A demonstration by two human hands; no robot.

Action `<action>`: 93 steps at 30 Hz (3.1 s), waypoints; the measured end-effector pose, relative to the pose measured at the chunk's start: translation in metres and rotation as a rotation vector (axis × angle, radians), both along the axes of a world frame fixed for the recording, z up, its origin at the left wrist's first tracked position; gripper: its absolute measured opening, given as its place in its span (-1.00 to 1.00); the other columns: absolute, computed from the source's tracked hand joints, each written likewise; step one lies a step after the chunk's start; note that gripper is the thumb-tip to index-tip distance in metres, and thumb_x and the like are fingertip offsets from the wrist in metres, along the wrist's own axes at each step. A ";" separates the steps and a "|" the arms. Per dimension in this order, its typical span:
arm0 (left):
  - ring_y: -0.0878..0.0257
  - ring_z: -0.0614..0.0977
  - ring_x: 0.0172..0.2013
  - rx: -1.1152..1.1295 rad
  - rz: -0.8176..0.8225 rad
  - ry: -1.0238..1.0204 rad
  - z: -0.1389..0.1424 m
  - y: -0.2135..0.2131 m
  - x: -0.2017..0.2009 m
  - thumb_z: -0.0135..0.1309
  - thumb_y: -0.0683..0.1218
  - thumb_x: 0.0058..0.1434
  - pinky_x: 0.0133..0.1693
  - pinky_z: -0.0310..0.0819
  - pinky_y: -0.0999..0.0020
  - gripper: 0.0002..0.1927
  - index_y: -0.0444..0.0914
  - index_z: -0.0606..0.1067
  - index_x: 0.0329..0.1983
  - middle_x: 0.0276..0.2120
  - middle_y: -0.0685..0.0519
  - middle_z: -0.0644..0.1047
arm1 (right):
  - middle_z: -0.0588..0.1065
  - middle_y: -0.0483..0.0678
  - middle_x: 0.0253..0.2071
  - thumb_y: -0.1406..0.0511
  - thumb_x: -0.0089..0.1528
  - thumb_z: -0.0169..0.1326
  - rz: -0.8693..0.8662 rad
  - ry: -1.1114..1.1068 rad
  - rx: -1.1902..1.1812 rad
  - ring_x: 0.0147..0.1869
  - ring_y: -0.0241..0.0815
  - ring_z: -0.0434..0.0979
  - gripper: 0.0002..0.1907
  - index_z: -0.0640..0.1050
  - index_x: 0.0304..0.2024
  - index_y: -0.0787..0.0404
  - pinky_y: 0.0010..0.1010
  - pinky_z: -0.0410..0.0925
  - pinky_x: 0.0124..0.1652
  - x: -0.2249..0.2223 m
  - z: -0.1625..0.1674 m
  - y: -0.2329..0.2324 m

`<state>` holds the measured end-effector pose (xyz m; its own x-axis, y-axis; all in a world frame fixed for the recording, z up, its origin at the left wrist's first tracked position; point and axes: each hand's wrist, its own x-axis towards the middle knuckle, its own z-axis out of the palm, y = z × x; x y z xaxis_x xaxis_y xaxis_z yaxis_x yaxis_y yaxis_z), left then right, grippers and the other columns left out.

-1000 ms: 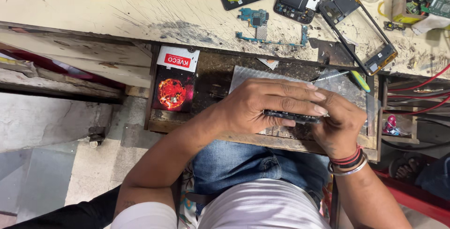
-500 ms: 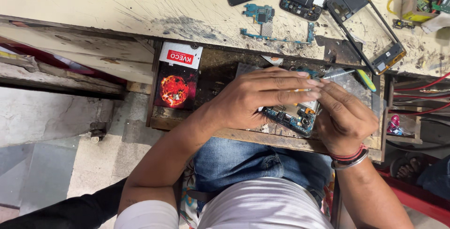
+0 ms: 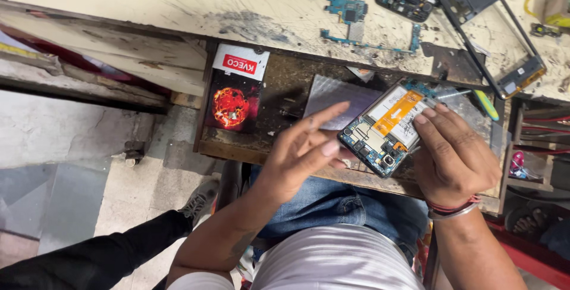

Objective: The person handles a Samsung smartphone, removes the back cover, and uses tweezers to adjust internal components. They connect a charging cable, verify the screen response, and place the device on the workbench.

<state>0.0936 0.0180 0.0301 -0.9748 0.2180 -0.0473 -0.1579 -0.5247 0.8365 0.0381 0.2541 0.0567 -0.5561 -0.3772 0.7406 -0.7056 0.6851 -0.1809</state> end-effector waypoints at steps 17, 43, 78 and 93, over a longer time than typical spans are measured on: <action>0.31 0.67 -0.14 -0.009 -0.019 -0.129 0.015 -0.002 0.005 0.03 -0.28 0.38 -0.06 0.73 0.28 -0.46 -0.35 0.28 0.43 -0.16 -0.05 0.61 | 0.62 0.10 -0.18 0.58 0.12 0.26 0.047 0.038 0.060 -0.02 0.09 0.67 -0.75 0.67 -0.19 0.27 -0.06 0.51 0.08 0.008 -0.002 -0.004; 0.15 0.63 0.15 -0.210 0.009 0.736 0.014 0.001 -0.069 0.40 -0.01 0.19 0.38 0.38 0.22 -0.66 -0.20 0.58 -0.03 -0.03 0.01 0.63 | 0.62 0.06 -0.16 0.54 0.02 0.19 0.109 -0.406 -0.065 -0.08 0.02 0.68 -0.63 0.64 -0.10 0.26 -0.30 0.49 -0.08 -0.005 0.022 -0.007; 0.18 0.68 -0.20 0.313 0.233 0.232 -0.033 0.022 -0.089 0.29 -0.21 0.31 -0.03 0.57 0.24 -0.87 -0.36 0.60 -0.14 -0.24 -0.07 0.66 | 0.64 0.09 -0.19 0.38 0.18 0.39 0.193 -0.339 -0.281 -0.19 -0.11 0.71 -0.58 0.61 0.09 0.23 -0.42 0.50 -0.23 -0.021 -0.009 -0.022; 0.09 0.72 -0.16 0.320 0.183 0.220 -0.030 0.022 -0.088 0.27 -0.18 0.34 0.00 0.62 0.16 -0.86 -0.36 0.60 -0.11 -0.22 -0.13 0.67 | 0.63 0.09 -0.17 0.40 0.20 0.36 0.212 -0.404 -0.334 -0.19 -0.13 0.71 -0.61 0.62 0.07 0.24 -0.44 0.50 -0.22 -0.019 -0.008 -0.024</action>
<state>0.0060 0.0397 0.0005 -0.9782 0.0106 0.2076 0.1254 -0.7662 0.6303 0.0187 0.2305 0.0489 -0.7575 -0.2936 0.5831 -0.6516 0.3949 -0.6476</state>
